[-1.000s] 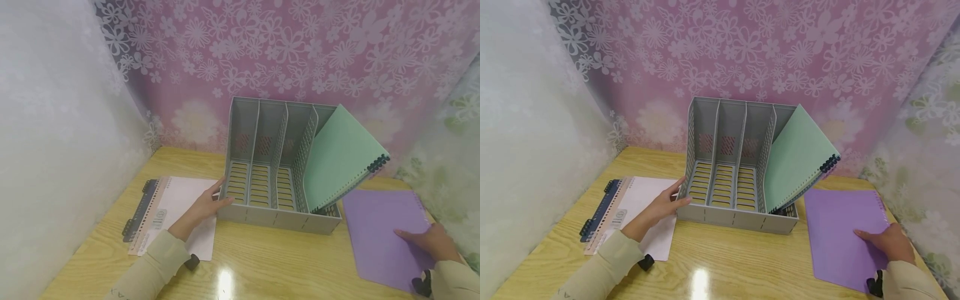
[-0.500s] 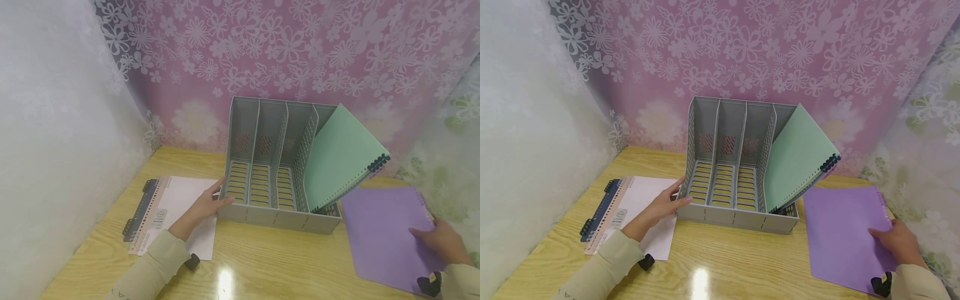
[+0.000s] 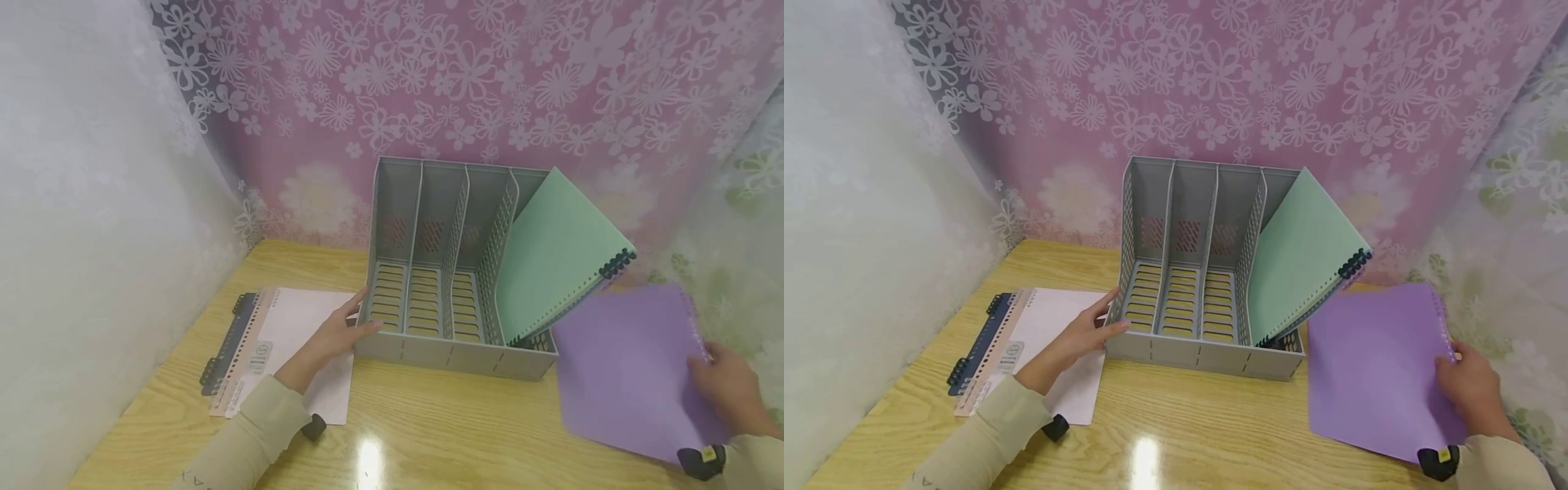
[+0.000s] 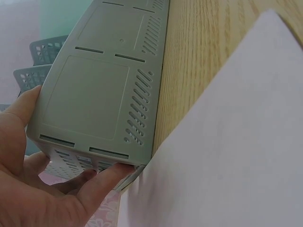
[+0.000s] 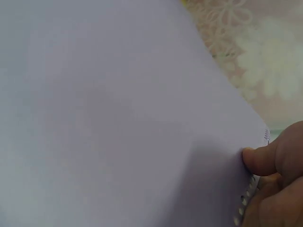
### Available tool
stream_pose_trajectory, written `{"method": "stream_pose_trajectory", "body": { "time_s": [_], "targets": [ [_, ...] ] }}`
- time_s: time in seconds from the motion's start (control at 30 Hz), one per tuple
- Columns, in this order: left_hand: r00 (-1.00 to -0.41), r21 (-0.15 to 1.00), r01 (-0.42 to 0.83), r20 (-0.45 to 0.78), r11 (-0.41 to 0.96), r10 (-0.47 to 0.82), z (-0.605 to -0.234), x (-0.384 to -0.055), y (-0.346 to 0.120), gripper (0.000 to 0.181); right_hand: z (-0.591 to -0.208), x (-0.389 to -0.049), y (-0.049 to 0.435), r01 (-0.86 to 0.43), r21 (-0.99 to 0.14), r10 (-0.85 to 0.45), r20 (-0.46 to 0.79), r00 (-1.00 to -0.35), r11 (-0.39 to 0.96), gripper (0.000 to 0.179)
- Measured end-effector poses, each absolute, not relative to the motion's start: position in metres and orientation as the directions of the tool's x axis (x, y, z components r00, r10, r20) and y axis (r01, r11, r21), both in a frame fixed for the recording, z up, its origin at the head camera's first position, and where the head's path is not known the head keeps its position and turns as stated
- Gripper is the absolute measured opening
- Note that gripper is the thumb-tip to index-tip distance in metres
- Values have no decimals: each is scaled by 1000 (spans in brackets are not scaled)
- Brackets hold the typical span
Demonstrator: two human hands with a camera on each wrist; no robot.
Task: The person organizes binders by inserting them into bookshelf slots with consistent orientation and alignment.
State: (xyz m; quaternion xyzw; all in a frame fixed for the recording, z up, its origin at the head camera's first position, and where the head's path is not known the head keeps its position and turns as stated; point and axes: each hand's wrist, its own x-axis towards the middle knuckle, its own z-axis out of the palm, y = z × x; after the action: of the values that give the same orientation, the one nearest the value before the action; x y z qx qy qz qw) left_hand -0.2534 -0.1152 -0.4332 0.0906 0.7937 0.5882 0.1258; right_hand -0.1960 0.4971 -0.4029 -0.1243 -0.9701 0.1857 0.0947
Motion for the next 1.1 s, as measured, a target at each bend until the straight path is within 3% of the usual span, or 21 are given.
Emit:
{"method": "stream_pose_trajectory", "body": {
  "time_s": [0.27, 0.57, 1.1],
  "targets": [
    [-954, 951, -17, -108, 308, 280, -432, -254, -115, 86, -383, -195, 475, 236, -442, 350, 196, -916, 865, 49],
    [-953, 953, -16, -106, 301, 284, -430, -252, -114, 84, -363, -190, 445, 333, -493, 467, 177, -866, 804, 53],
    [-953, 957, -11, -98, 290, 288, -429, -251, -113, 83, -339, -171, 423, 305, -596, 554, 292, -780, 743, 49]
  ]
}}
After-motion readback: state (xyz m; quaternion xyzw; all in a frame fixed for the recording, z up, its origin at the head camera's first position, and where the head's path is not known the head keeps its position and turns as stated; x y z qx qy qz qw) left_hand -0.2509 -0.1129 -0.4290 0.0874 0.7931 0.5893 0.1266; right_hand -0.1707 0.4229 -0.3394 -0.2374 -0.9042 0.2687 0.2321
